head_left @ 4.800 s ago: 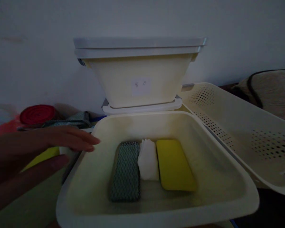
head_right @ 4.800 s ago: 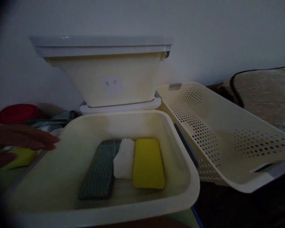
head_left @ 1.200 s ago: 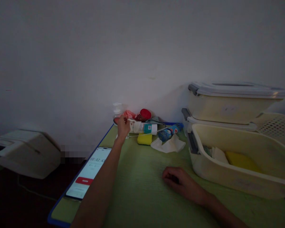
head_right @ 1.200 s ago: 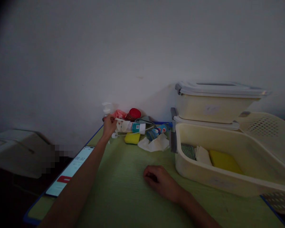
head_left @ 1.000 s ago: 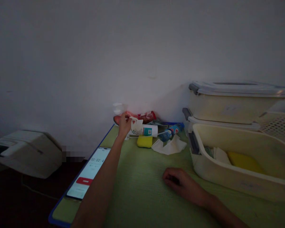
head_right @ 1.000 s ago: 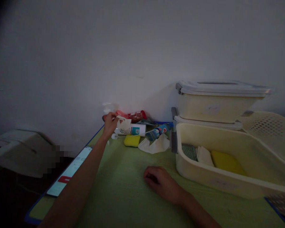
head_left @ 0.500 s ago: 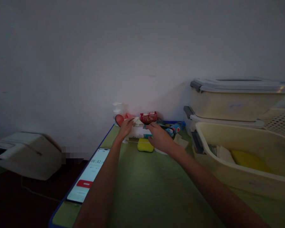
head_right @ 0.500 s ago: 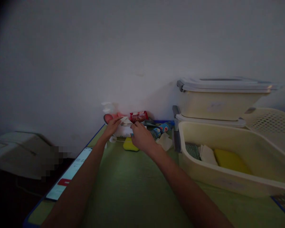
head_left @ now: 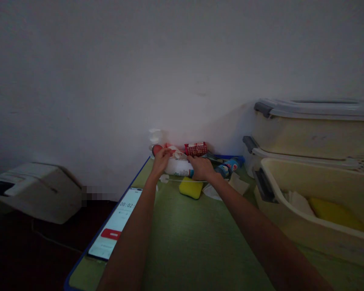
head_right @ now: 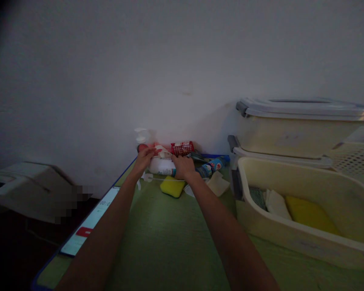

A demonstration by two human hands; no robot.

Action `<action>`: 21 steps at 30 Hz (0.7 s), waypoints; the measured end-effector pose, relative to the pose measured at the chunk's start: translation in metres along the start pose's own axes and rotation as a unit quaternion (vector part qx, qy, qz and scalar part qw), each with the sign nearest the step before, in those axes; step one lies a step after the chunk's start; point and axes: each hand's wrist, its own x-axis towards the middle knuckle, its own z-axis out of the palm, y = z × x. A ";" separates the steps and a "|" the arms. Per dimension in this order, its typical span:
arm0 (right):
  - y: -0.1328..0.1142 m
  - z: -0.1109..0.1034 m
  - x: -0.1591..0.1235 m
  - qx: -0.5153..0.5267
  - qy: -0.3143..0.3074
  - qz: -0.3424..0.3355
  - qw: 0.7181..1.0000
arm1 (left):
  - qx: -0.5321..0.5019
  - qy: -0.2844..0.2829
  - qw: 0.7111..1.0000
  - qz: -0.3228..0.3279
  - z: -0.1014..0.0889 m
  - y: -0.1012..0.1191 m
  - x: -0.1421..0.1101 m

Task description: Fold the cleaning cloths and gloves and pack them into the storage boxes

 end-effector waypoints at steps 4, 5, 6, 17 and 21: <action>0.005 0.001 0.001 0.032 0.012 0.005 0.999 | 0.008 0.023 1.000 0.008 -0.005 0.004 0.001; 0.007 0.001 0.001 0.043 0.015 0.006 0.999 | 0.006 0.027 1.000 0.008 -0.007 0.006 0.002; 0.010 0.001 0.001 0.055 0.018 0.009 0.998 | 0.002 0.029 1.000 0.007 -0.008 0.007 0.002; 0.044 0.001 -0.003 0.276 0.048 -0.030 0.959 | -0.161 -0.136 0.977 -0.021 -0.012 0.036 -0.011; 0.044 0.002 -0.007 0.308 0.088 -0.043 0.946 | -0.241 -0.171 0.955 -0.006 -0.014 0.042 -0.012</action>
